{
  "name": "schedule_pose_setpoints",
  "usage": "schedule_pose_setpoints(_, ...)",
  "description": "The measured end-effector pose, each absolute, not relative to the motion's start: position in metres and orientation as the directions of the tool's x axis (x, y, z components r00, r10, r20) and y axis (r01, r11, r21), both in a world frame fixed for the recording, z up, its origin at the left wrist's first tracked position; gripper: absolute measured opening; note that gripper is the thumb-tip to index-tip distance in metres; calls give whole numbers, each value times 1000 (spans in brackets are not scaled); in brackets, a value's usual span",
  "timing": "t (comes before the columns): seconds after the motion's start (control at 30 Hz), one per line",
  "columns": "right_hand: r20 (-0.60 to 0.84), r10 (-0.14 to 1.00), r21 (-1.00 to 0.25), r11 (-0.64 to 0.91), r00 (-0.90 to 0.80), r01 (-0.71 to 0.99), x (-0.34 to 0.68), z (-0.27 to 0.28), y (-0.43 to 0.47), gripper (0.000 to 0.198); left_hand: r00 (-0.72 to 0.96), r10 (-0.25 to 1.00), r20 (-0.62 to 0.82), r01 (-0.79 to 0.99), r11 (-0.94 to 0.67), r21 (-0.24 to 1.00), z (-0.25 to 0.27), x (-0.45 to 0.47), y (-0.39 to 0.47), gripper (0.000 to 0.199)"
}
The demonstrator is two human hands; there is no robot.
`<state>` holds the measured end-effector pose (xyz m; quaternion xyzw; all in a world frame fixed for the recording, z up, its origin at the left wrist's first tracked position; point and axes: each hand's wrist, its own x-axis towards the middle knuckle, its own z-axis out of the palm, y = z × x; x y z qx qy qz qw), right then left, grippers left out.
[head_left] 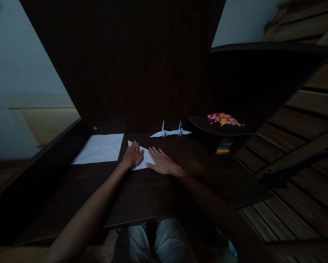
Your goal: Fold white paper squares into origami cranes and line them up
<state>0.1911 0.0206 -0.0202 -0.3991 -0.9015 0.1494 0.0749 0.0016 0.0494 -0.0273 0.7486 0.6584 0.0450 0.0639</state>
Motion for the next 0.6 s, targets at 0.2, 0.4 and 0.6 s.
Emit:
schedule_pose_setpoints(0.2,15,751,-319,629,-660,709,191,-18,19,85,89,992,85,987,-99,127,-32,-1,60,72)
schedule_pose_setpoints(0.4,14,754,-318,626,-657,712,190,-17,18,81,103,982,159,983,-124,135,-38,-10,72,71)
schedule_pose_setpoints(0.6,-9,770,-323,602,-638,730,188,-11,15,84,165,970,177,973,-189,130,-31,-13,64,69)
